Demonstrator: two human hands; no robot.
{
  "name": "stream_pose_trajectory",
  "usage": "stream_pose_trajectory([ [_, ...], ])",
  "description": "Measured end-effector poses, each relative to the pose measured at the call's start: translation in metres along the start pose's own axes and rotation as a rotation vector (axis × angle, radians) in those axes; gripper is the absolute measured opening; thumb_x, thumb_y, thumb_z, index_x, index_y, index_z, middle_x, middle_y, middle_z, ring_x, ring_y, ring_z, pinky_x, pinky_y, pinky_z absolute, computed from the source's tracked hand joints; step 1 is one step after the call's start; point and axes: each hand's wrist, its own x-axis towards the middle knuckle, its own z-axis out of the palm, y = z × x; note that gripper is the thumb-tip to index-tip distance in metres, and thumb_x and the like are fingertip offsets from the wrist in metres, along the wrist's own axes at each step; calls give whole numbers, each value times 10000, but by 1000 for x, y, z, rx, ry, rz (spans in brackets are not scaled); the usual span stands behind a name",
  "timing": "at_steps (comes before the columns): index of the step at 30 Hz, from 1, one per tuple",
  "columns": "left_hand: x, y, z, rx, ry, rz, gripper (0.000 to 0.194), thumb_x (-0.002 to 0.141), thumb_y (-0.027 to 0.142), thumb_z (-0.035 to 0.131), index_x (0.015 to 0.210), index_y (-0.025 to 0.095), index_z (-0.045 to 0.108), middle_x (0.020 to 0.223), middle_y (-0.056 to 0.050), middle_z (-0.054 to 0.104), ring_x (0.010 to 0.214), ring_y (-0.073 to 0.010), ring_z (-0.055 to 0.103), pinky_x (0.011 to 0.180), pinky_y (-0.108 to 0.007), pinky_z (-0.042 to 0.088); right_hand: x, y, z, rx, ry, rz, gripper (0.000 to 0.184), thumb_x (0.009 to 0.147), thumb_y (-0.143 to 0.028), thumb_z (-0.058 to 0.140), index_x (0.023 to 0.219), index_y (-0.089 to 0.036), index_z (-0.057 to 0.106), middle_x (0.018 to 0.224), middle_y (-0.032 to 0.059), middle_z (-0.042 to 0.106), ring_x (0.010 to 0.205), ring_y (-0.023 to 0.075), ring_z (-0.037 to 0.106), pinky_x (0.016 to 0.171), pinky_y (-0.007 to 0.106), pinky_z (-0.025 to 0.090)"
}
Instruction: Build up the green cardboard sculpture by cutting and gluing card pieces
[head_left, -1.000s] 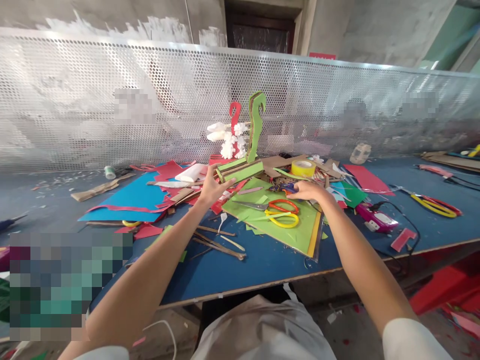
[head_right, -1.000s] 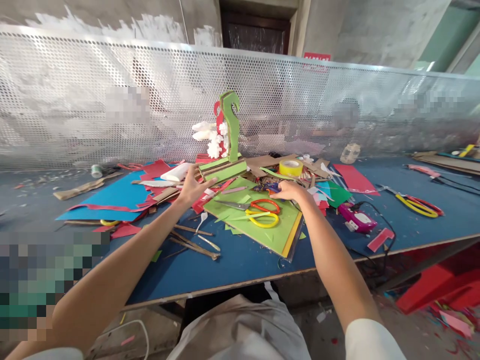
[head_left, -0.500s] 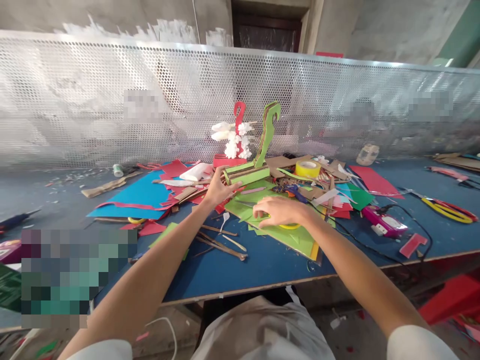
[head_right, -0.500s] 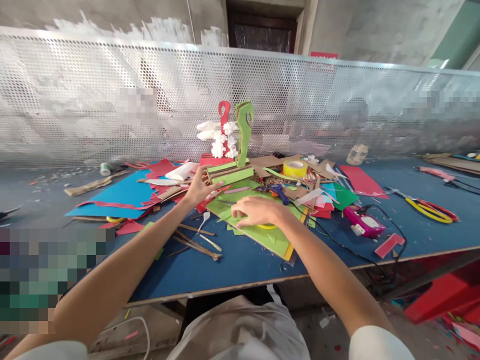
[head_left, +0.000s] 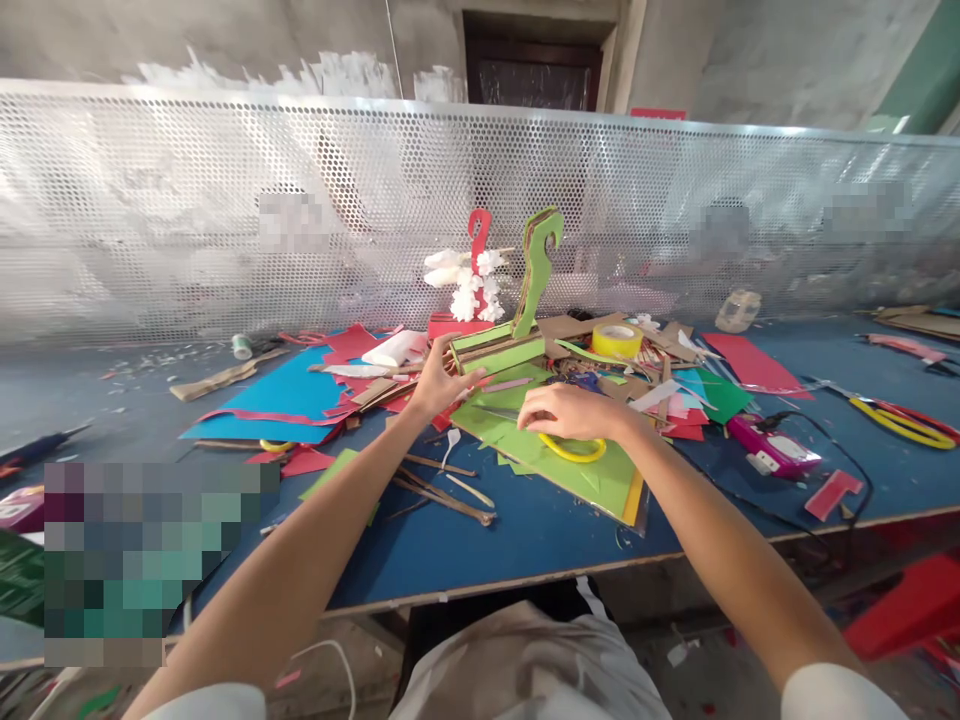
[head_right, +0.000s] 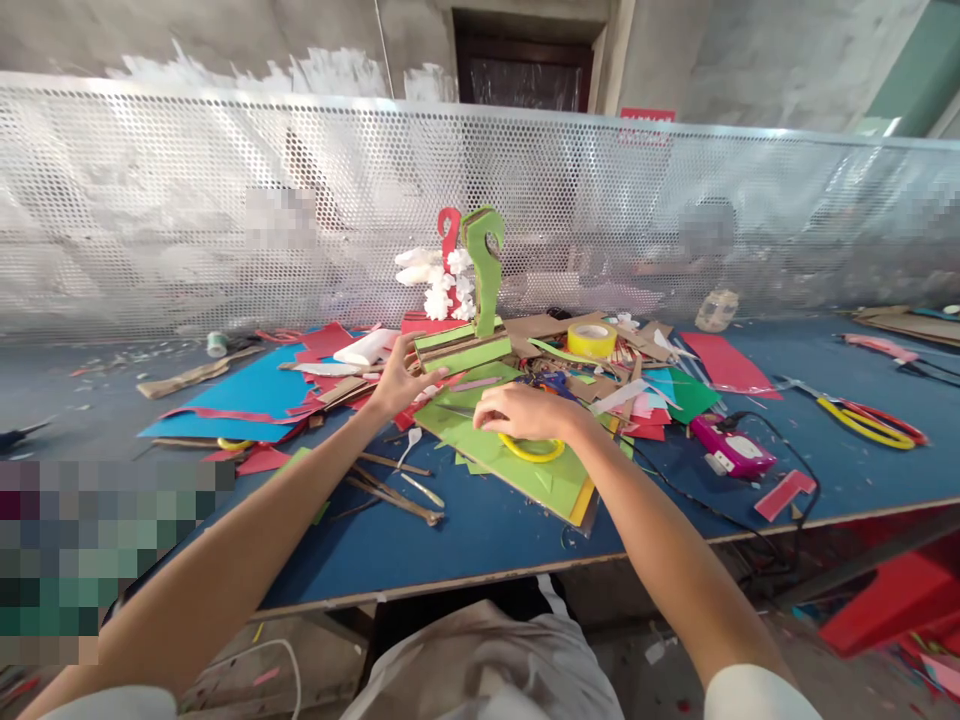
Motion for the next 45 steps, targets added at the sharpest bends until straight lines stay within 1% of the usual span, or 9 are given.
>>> stream_pose_trajectory([
  [5, -1, 5, 2, -39, -33, 8, 839, 695, 508, 935, 1370, 279, 494, 1399, -123, 619, 1264, -312, 670, 1064, -504, 579, -6, 4, -10, 56, 50, 18, 189, 1003, -194, 616, 986, -211, 804, 1061, 71, 797, 925, 209, 713, 855, 316, 502],
  [9, 0, 5, 2, -58, -43, -13, 810, 729, 534, 910, 1378, 286, 495, 1408, -132, 625, 1253, -316, 682, 1035, -507, 596, -11, 4, -17, 115, 38, 140, 170, 978, -199, 631, 969, -218, 799, 1013, 54, 807, 866, 192, 721, 799, 291, 509],
  [14, 5, 4, -2, -106, -1, -12, 790, 726, 565, 908, 1335, 272, 500, 1341, -119, 663, 1249, -319, 693, 1067, -532, 583, -20, 23, -24, 209, 257, 282, 155, 977, -240, 638, 1085, -211, 746, 961, 47, 770, 804, 180, 711, 737, 278, 531],
  [18, 6, 4, -3, -123, -1, -20, 773, 722, 568, 911, 1305, 263, 505, 1303, -117, 677, 1227, -321, 706, 1070, -544, 583, -27, 38, -26, 149, 452, 370, 182, 989, -213, 604, 1105, -213, 744, 1235, 98, 683, 743, 143, 706, 711, 278, 560],
  [23, 4, 6, 0, -88, -40, -15, 798, 707, 545, 923, 1333, 266, 513, 1333, -122, 675, 1201, -319, 714, 1050, -531, 593, -17, 48, -15, -78, 431, 336, 284, 982, -112, 593, 1166, -209, 787, 1527, 154, 562, 904, 191, 739, 977, 409, 565],
  [28, 3, 7, 0, -56, -82, -10, 808, 723, 533, 919, 1376, 280, 516, 1394, -129, 647, 1252, -324, 687, 1068, -529, 577, -12, 55, -16, -195, 490, 363, 289, 992, -96, 580, 1121, -193, 819, 1289, 135, 760, 1187, 293, 716, 1071, 422, 516],
  [34, 3, 8, -3, -60, -101, 3, 806, 728, 500, 926, 1392, 287, 524, 1399, -121, 638, 1238, -309, 687, 1060, -504, 574, -29, 65, -31, -111, 742, 397, 246, 992, -170, 580, 1059, -184, 816, 1130, 131, 817, 1060, 290, 756, 1003, 420, 545],
  [39, 3, 5, -1, -60, -84, -14, 798, 729, 492, 925, 1373, 255, 517, 1367, -124, 644, 1229, -304, 683, 1052, -492, 573, -42, 82, -40, 165, 971, 348, 206, 936, -303, 647, 1020, -173, 783, 960, 111, 816, 889, 263, 770, 826, 374, 592],
  [45, 1, 2, 5, -67, -109, -71, 825, 680, 476, 953, 1335, 243, 509, 1413, -155, 618, 1289, -336, 656, 1031, -502, 593, -36, 74, -35, 332, 902, 248, 205, 893, -377, 718, 954, -188, 772, 929, 88, 800, 852, 235, 751, 799, 362, 594],
])
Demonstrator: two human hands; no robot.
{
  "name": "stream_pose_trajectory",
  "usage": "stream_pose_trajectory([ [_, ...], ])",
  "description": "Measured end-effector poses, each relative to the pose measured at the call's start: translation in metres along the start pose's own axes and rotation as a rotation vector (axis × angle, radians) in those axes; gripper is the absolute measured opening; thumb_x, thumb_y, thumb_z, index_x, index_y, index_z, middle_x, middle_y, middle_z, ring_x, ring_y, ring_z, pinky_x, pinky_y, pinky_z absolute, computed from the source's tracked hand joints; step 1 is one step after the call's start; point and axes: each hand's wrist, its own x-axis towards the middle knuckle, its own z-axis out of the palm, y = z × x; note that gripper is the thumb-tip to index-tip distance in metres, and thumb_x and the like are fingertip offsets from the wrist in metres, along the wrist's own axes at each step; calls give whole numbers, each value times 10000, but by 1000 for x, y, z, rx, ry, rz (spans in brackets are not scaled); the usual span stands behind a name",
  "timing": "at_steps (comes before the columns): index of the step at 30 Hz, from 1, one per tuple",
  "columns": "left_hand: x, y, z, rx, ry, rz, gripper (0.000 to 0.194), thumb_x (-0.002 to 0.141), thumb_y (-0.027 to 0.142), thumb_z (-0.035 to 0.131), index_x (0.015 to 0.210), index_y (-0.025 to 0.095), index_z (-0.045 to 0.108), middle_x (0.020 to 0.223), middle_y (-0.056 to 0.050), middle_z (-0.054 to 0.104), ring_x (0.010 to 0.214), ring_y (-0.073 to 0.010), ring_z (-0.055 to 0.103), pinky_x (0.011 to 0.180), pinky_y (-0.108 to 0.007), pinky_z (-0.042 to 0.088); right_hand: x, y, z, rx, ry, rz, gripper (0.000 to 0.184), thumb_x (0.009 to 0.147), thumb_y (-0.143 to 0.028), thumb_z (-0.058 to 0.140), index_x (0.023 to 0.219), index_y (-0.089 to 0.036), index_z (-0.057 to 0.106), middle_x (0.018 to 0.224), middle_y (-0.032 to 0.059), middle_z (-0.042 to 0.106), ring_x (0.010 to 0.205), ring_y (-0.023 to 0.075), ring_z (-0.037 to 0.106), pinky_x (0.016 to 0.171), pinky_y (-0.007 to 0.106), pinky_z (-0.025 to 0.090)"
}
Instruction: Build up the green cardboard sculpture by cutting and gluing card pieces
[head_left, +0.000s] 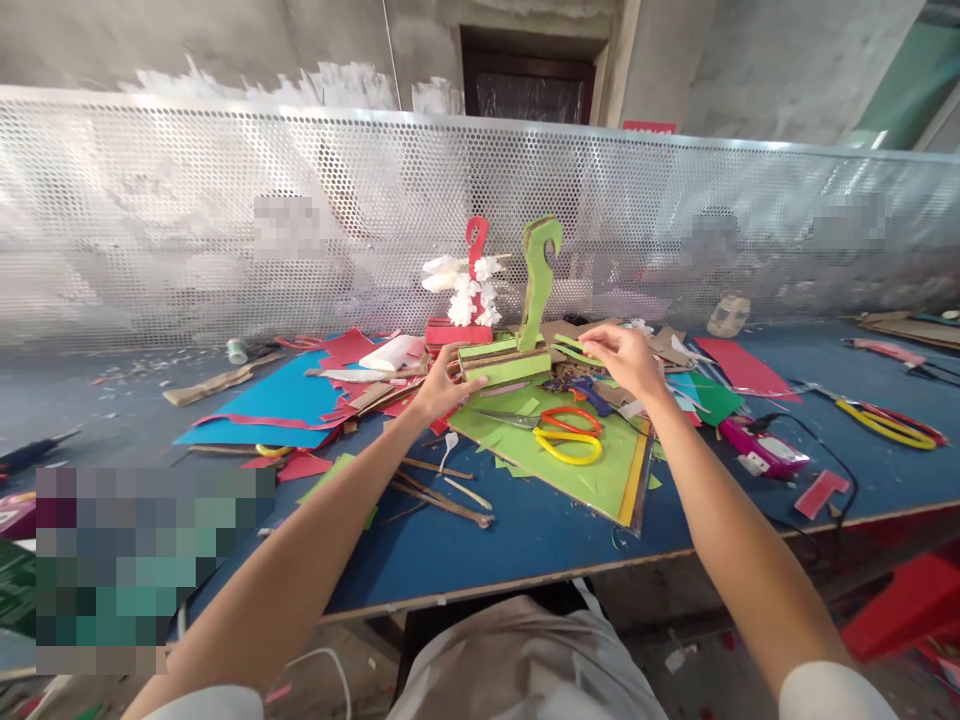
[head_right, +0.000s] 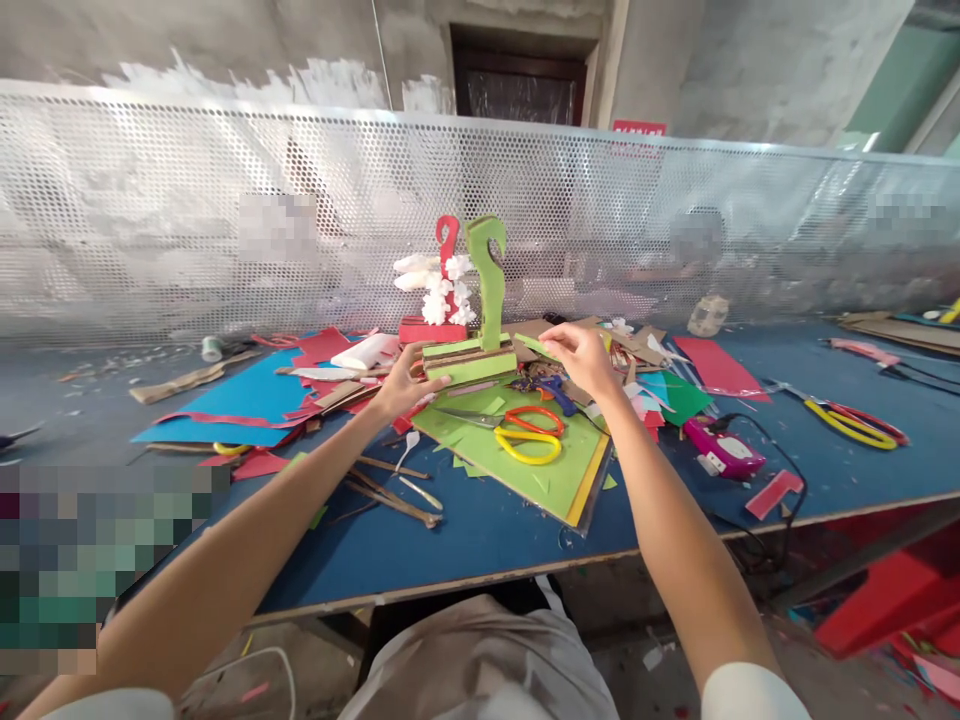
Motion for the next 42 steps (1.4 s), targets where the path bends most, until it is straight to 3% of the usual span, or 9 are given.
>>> stream_pose_trajectory([
  [5, -2, -1, 0, -1, -32, -17, 845, 705, 498, 930, 1377, 250, 480, 1423, -161, 617, 1298, -338, 649, 1044, -513, 590, -6, -32, 34, -129, -163, -188, 145, 973, -302, 672, 961, -211, 784, 954, 71, 786, 838, 211, 715, 794, 348, 570],
  [10, -2, -1, -3, 29, -103, -4, 897, 763, 505, 886, 1499, 272, 430, 1499, -169, 570, 1366, -353, 599, 1094, -534, 555, 8, -56, 68, -230, -301, -372, 149, 1014, -198, 643, 992, -210, 790, 994, 66, 783, 911, 197, 709, 883, 339, 533],
  [18, -2, 0, -7, 16, -167, 15, 1041, 778, 533, 870, 1628, 283, 323, 1551, -186, 514, 1381, -387, 574, 1106, -539, 529, 44, -63, 114, -265, -461, -332, 180, 955, -61, 655, 944, -177, 792, 959, 47, 792, 877, 164, 699, 835, 294, 495],
  [26, -4, 4, -15, -49, -255, -12, 963, 766, 496, 879, 1571, 295, 390, 1540, -147, 514, 1350, -353, 576, 1144, -553, 475, 46, -62, 119, -395, -472, -317, 213, 955, -60, 633, 926, -188, 801, 948, 56, 797, 881, 186, 703, 824, 305, 476],
  [33, -3, 5, -23, -236, -243, -239, 612, 972, 644, 552, 1496, 338, 478, 1479, -88, 573, 1215, -288, 622, 966, -468, 562, 46, -58, 121, -435, -475, -331, 234, 963, -47, 612, 972, -182, 803, 997, 71, 806, 920, 198, 715, 846, 302, 484],
  [42, -3, 10, -21, -169, -201, -230, 528, 936, 508, 552, 1433, 333, 523, 1445, -55, 594, 1169, -261, 644, 981, -452, 532, 44, -64, 123, -465, -487, -332, 265, 951, -16, 584, 966, -178, 793, 999, 70, 804, 909, 194, 708, 823, 287, 462],
])
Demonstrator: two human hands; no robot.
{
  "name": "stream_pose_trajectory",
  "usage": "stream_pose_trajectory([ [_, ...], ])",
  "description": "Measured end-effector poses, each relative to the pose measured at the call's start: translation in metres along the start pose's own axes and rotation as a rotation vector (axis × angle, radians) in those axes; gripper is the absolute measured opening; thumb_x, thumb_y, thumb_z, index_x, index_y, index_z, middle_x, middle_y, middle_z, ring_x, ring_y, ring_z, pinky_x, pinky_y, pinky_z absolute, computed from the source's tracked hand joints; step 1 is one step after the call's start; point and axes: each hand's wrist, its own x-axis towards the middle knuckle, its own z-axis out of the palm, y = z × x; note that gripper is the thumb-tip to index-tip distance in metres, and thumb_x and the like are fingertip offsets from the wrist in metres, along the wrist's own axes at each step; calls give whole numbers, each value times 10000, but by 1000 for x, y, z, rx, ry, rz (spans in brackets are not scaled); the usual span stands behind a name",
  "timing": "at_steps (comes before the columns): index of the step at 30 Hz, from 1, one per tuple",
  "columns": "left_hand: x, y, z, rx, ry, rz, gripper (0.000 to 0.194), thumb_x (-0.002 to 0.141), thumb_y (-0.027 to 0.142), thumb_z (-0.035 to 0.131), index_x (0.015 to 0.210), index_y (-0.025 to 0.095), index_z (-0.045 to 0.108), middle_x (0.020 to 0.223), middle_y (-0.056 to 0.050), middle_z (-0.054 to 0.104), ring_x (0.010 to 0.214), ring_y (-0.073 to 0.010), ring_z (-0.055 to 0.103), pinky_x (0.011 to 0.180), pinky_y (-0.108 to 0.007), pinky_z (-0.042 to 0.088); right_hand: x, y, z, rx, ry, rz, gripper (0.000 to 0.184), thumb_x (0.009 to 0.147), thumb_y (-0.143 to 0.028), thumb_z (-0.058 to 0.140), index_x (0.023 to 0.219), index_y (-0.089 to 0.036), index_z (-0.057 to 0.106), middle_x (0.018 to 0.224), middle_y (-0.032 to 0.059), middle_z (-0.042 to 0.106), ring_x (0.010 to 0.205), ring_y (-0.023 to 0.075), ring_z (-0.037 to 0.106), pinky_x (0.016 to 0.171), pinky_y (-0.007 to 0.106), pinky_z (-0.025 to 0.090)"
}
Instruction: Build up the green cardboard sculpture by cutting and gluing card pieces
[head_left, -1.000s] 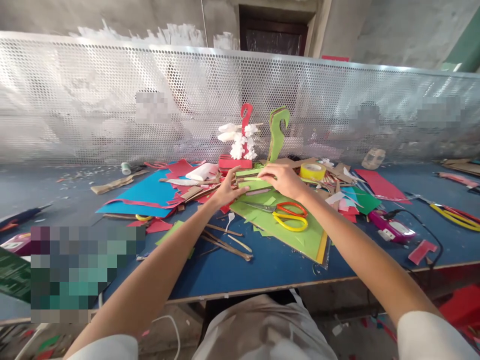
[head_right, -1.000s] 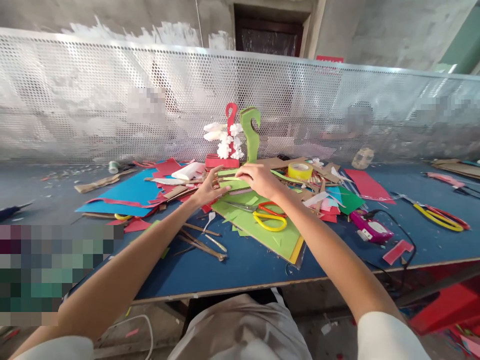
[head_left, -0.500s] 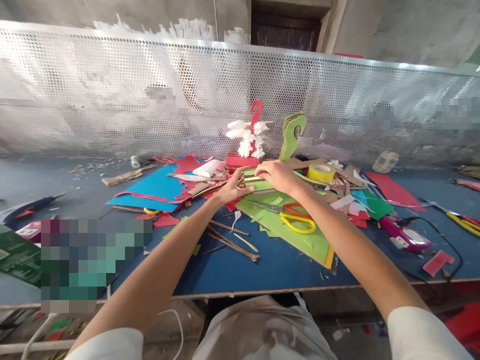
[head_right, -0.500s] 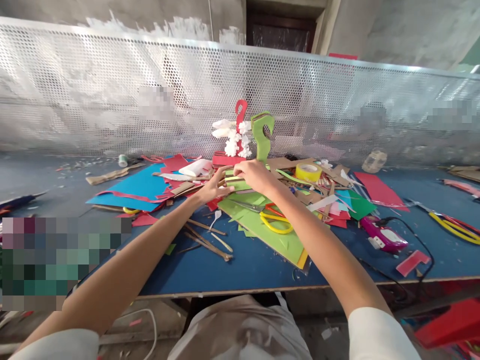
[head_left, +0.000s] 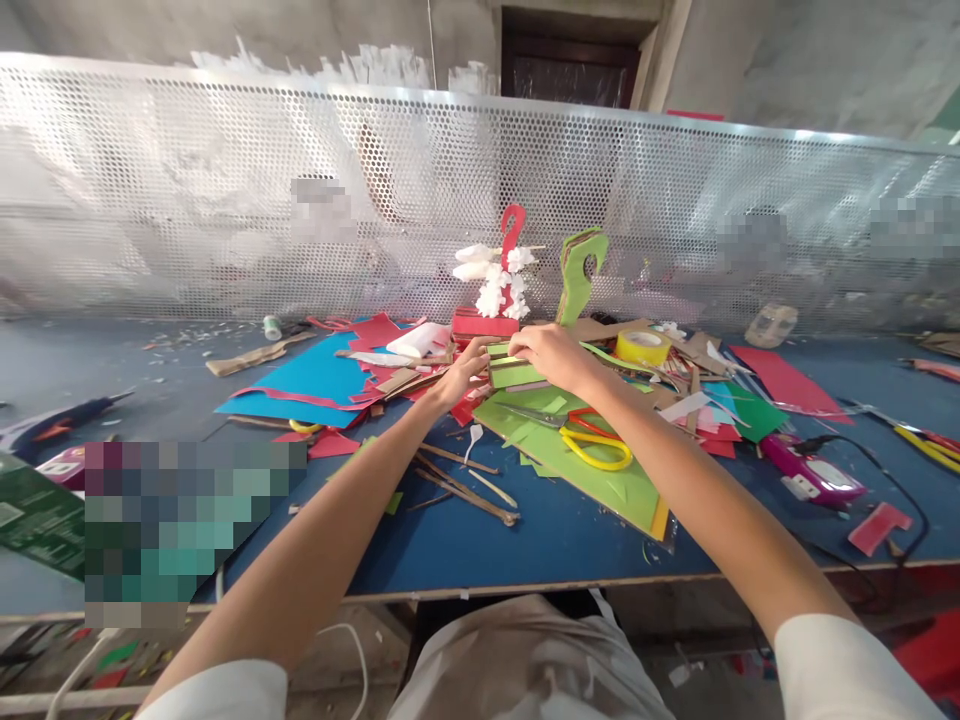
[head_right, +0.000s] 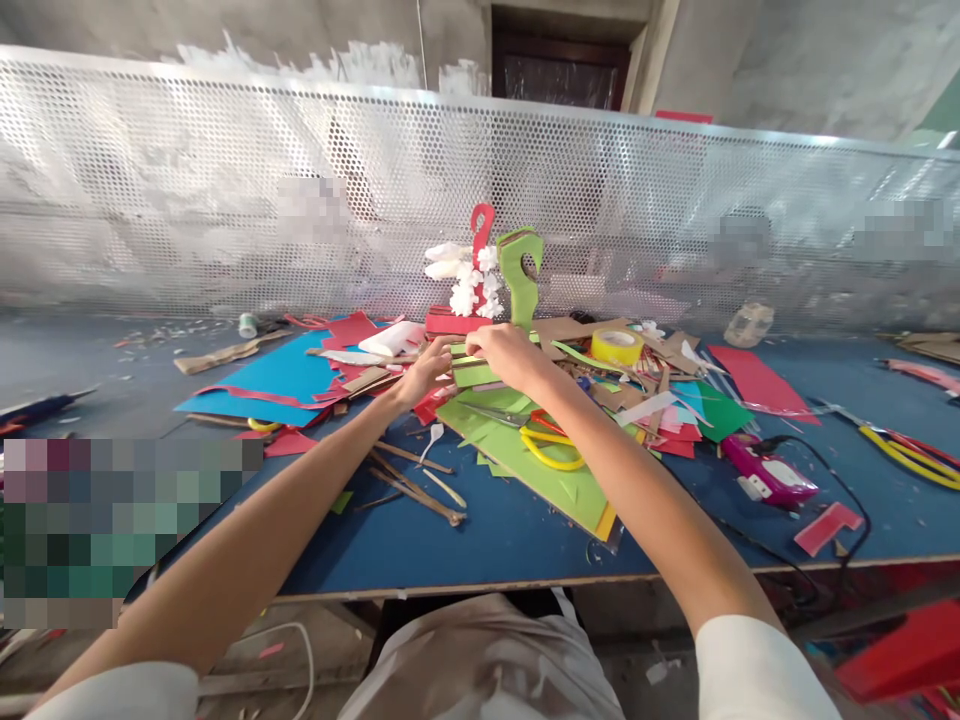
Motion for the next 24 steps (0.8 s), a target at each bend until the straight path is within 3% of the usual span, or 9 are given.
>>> stream_pose_trajectory([
  [7, -2, 4, 1, 80, 17, 9, 558, 930, 487, 556, 1471, 356, 520, 1417, -63, 618, 1143, -265, 653, 1007, -478, 530, -1, -4, 2, -54, -18, -6, 263, 945, -15, 586, 961, -192, 780, 1000, 63, 798, 868, 192, 684, 783, 288, 421],
  [16, -6, 15, 8, 140, 38, 22, 620, 903, 492, 583, 1489, 304, 502, 1386, -91, 607, 1186, -300, 625, 1054, -521, 509, -3, 1, 2, -88, -32, -20, 293, 936, -2, 562, 979, -194, 780, 983, 60, 782, 837, 187, 654, 754, 293, 390],
  [24, -6, 14, 10, 113, 39, 38, 607, 894, 476, 619, 1465, 294, 522, 1358, -92, 630, 1137, -274, 656, 996, -472, 546, -4, -4, -3, -158, -69, -19, 308, 935, 11, 523, 955, -184, 759, 957, 70, 767, 804, 191, 629, 712, 295, 354],
])
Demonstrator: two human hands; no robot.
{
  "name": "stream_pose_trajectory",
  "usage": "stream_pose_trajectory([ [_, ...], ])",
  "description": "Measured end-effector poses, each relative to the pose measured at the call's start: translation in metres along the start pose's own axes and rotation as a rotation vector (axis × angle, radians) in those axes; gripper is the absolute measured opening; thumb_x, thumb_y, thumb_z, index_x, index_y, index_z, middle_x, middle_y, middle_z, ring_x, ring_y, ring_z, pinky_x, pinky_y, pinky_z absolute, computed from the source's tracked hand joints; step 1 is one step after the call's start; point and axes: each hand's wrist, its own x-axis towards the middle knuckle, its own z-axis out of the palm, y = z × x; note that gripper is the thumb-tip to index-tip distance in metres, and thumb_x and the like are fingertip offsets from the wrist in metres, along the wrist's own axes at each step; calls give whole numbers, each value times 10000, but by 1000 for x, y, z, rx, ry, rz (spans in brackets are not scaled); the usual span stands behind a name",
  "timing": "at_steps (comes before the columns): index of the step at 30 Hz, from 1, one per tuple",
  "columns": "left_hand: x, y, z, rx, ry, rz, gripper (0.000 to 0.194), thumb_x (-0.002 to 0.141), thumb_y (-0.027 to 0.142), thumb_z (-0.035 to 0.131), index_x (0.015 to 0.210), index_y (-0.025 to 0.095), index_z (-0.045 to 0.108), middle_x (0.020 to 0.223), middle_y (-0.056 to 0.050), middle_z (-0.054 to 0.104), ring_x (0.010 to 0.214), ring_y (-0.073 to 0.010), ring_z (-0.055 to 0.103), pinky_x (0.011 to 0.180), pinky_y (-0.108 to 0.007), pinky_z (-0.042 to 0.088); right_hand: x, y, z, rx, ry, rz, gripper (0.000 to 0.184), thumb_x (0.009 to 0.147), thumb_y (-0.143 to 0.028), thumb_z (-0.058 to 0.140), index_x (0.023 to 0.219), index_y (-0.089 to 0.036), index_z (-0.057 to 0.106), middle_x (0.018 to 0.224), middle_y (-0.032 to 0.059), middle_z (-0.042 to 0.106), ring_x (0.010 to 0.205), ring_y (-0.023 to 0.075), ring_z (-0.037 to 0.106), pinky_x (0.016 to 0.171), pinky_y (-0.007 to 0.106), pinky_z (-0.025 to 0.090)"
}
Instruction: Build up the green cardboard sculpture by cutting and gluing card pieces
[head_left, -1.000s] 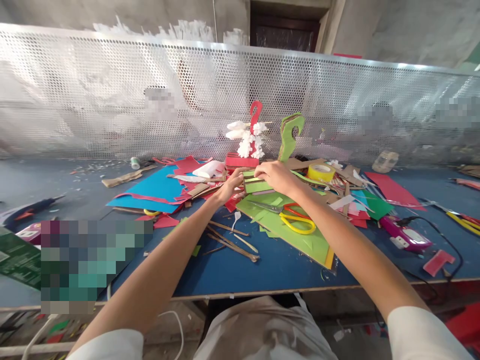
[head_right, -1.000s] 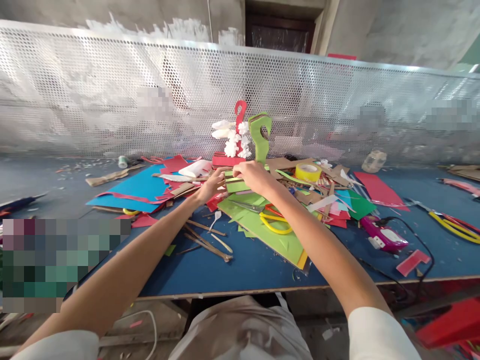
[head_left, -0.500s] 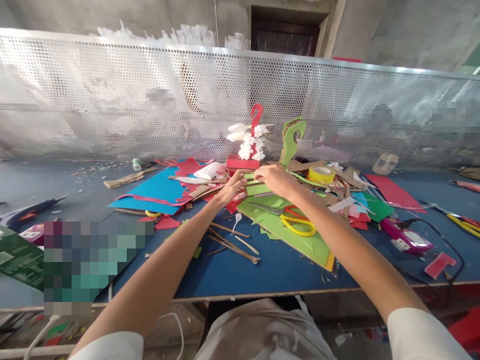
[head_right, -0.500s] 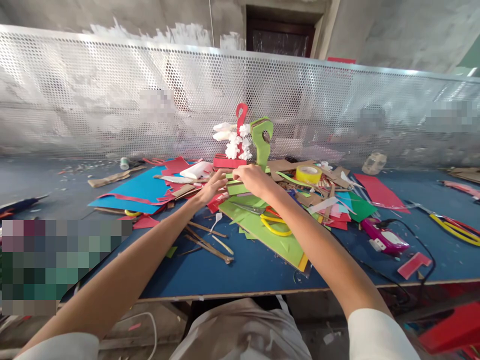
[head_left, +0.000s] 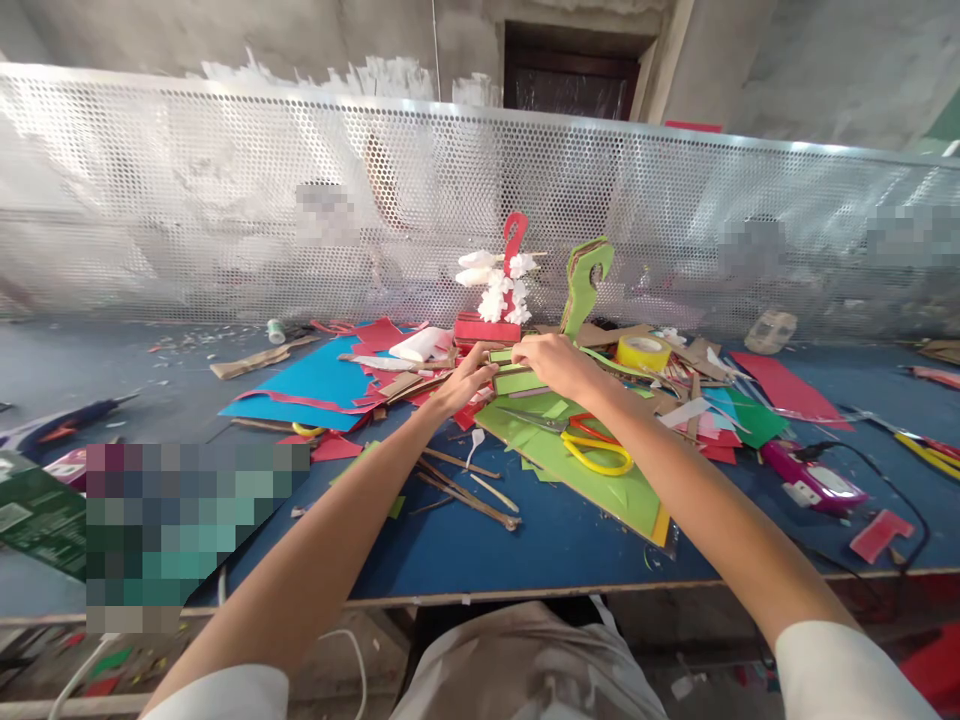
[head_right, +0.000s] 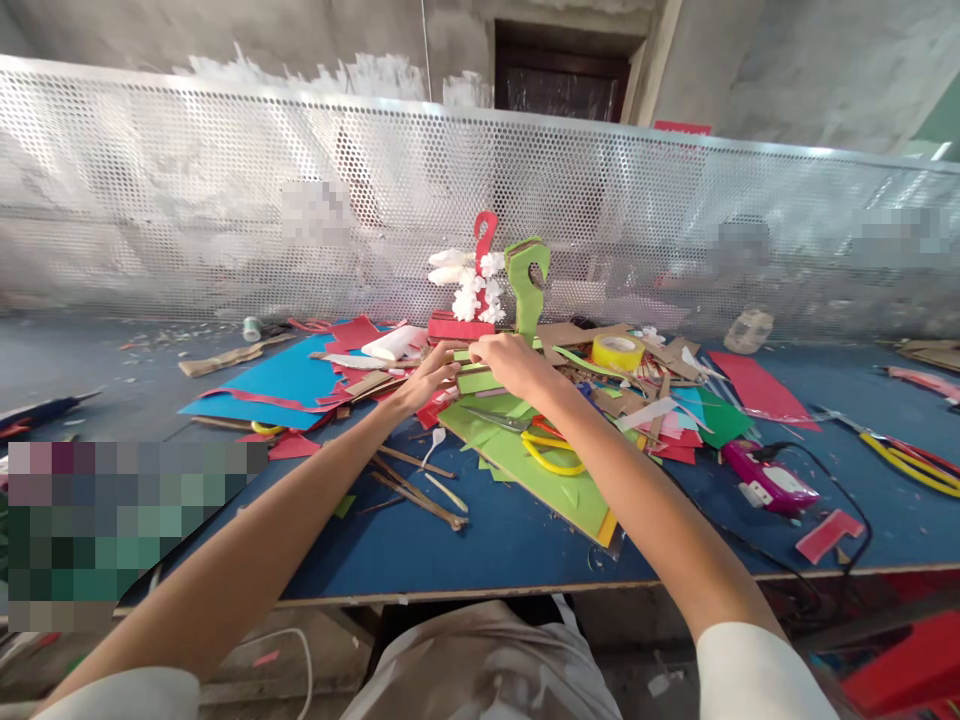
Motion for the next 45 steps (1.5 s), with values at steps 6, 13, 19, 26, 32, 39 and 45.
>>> stream_pose_trajectory([
  [6, 3, -6, 1, -3, 20, 31, 609, 893, 448, 633, 1467, 281, 519, 1341, -101, 640, 1121, -254, 664, 951, -421, 558, 0, 0, -1, -48, -11, -15, 298, 945, 13, 519, 964, -178, 747, 943, 75, 751, 780, 188, 606, 697, 304, 334],
  [13, 4, -7, 1, 6, 24, 30, 610, 894, 438, 620, 1473, 283, 507, 1286, -92, 655, 1137, -259, 665, 967, -430, 557, -10, -8, -4, -96, -13, -8, 255, 985, -24, 536, 1014, -169, 743, 1046, 100, 734, 790, 189, 630, 699, 310, 358],
  [19, 4, -9, 0, 15, 32, 12, 588, 894, 437, 620, 1463, 318, 528, 1182, -64, 638, 1076, -246, 662, 913, -408, 568, -34, 2, 0, -14, 14, -33, 301, 999, -35, 528, 1108, -186, 764, 1146, 110, 733, 880, 203, 682, 795, 307, 467],
  [26, 2, -5, 1, 16, 44, 0, 576, 896, 430, 612, 1459, 330, 540, 1173, -60, 633, 1021, -228, 655, 946, -421, 565, -55, 25, 1, 183, 169, 81, 161, 935, -100, 675, 976, -199, 795, 1003, 80, 798, 871, 217, 729, 845, 339, 544],
  [32, 0, -2, 1, -13, 37, -22, 587, 901, 473, 596, 1466, 328, 535, 1281, -82, 659, 1064, -262, 665, 963, -458, 561, -54, 40, 5, 429, 313, 256, 69, 893, -192, 722, 888, -191, 791, 900, 66, 827, 843, 228, 777, 826, 340, 595],
  [39, 0, -2, 0, -20, 33, -41, 531, 908, 500, 575, 1401, 303, 566, 1312, -83, 661, 1095, -282, 661, 990, -482, 535, -52, 48, 10, 462, 359, 369, 83, 859, -266, 756, 837, -187, 769, 890, 81, 829, 859, 247, 790, 805, 336, 576],
  [45, 3, 0, 2, 61, 62, -51, 530, 869, 502, 624, 1348, 279, 577, 1201, -79, 650, 1096, -279, 633, 975, -458, 521, -54, 51, 11, 425, 384, 450, 157, 827, -348, 781, 810, -207, 714, 853, 66, 819, 825, 260, 778, 756, 335, 537],
])
